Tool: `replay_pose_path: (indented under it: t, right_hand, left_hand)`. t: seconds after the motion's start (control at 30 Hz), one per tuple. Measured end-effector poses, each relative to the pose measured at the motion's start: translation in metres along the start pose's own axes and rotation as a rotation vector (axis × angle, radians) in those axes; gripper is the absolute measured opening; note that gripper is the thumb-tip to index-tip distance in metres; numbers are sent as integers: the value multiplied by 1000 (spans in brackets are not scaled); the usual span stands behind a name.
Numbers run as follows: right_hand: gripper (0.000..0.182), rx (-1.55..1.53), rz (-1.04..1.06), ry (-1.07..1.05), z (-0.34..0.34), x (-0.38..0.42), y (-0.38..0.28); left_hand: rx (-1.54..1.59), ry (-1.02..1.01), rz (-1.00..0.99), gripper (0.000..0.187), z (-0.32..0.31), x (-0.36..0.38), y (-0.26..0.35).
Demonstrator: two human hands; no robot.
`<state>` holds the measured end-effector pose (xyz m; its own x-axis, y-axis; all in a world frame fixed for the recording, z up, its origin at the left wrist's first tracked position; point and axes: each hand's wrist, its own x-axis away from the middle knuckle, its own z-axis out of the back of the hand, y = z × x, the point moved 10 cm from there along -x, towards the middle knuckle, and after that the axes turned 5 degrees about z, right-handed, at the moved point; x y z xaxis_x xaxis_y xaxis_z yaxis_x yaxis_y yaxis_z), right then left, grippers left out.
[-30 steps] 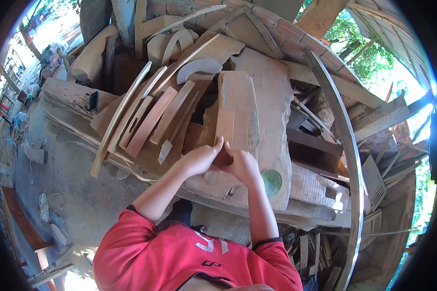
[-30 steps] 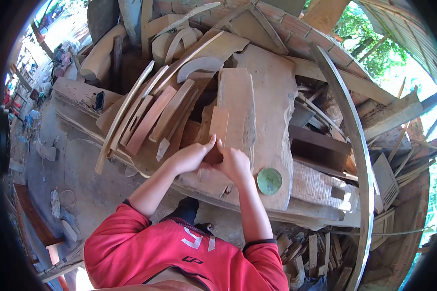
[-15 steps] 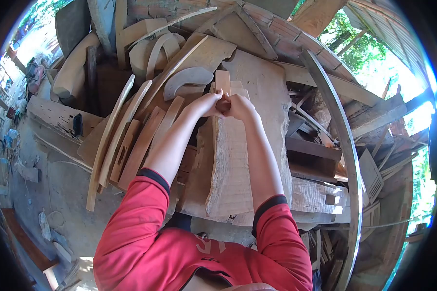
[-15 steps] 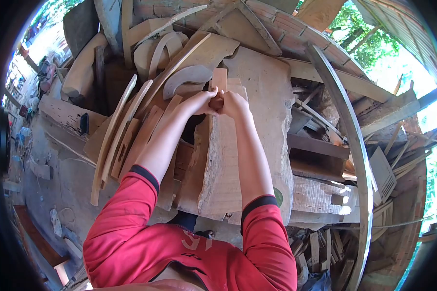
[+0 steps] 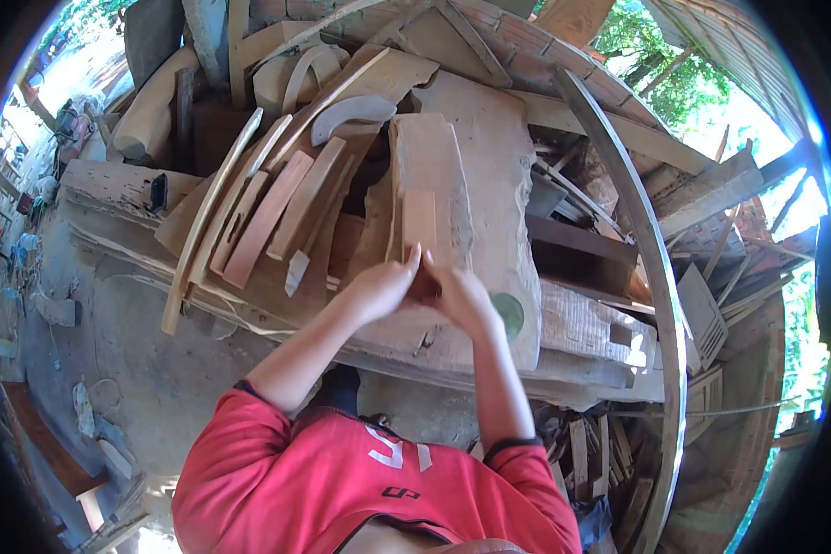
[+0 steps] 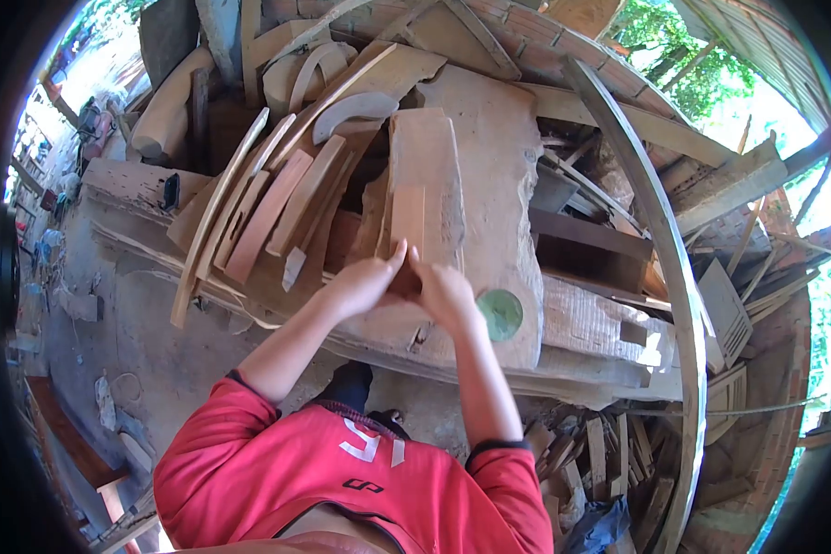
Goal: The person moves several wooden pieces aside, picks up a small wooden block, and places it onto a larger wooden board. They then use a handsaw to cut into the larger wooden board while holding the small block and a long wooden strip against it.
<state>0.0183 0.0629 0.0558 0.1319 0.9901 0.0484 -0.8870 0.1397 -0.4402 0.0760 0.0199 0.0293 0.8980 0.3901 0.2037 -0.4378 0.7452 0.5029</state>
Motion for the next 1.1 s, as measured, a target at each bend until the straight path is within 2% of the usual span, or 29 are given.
replay_pose_path:
  t: [0.07, 0.13, 0.2, 0.3, 0.37, 0.47, 0.6, 0.63, 0.67, 0.77, 0.83, 0.87, 0.93, 0.97, 1.0, 1.1]
  right_hand:
    - [70, -68, 4, 18, -12, 44, -8]
    - [71, -75, 19, 34, -16, 78, -15]
    - [71, -83, 38, 69, -13, 94, -19]
    - [63, -157, -5, 40, -11, 99, -12]
    - [50, -194, 29, -17, -9, 90, -11]
    - [42, -148, -16, -17, -2, 64, 1]
    - [45, -39, -50, -56, 12, 13, 22]
    - [45, -41, -51, -62, 15, -4, 28]
    - [45, -25, -39, -69, 18, -22, 34]
    - [45, 6, -17, -83, 28, -79, 55]
    - [47, 8, -11, -60, 34, -116, 72]
    - [47, 10, -13, -60, 35, -135, 79]
    - [50, -9, 1, -18, 42, -170, 96]
    - [51, 0, 39, 4, 40, -188, 105]
    - [51, 7, 26, -1, 45, -199, 110]
    - [55, -1, -35, -141, 42, -221, 120]
  left_hand:
    - [6, 11, -52, 86, -11, 36, 31]
    - [10, -61, -9, 89, -26, 62, 49]
    - [8, -21, -39, 93, -43, 69, 55]
    - [-35, -62, -44, 95, -43, 69, 66]
    - [-48, -127, -29, 94, -39, 62, 66]
    - [-32, -106, -34, 94, -26, 37, 54]
    - [-38, -56, -67, 88, -14, -15, 20]
    - [8, -96, -60, 85, -9, -30, 12]
    - [120, -72, -108, 88, 4, -42, 9]
    - [78, -70, -44, 93, 15, -97, -25]
    - [131, -15, -127, 97, 37, -130, -35]
    - [110, -41, -100, 99, 47, -145, -42]
    - [243, -90, -237, 102, 43, -193, -65]
    - [252, -139, -219, 104, 29, -226, -84]
    - [163, -154, -155, 106, 65, -209, -68]
    - [84, -179, -147, 112, 75, -229, -71]
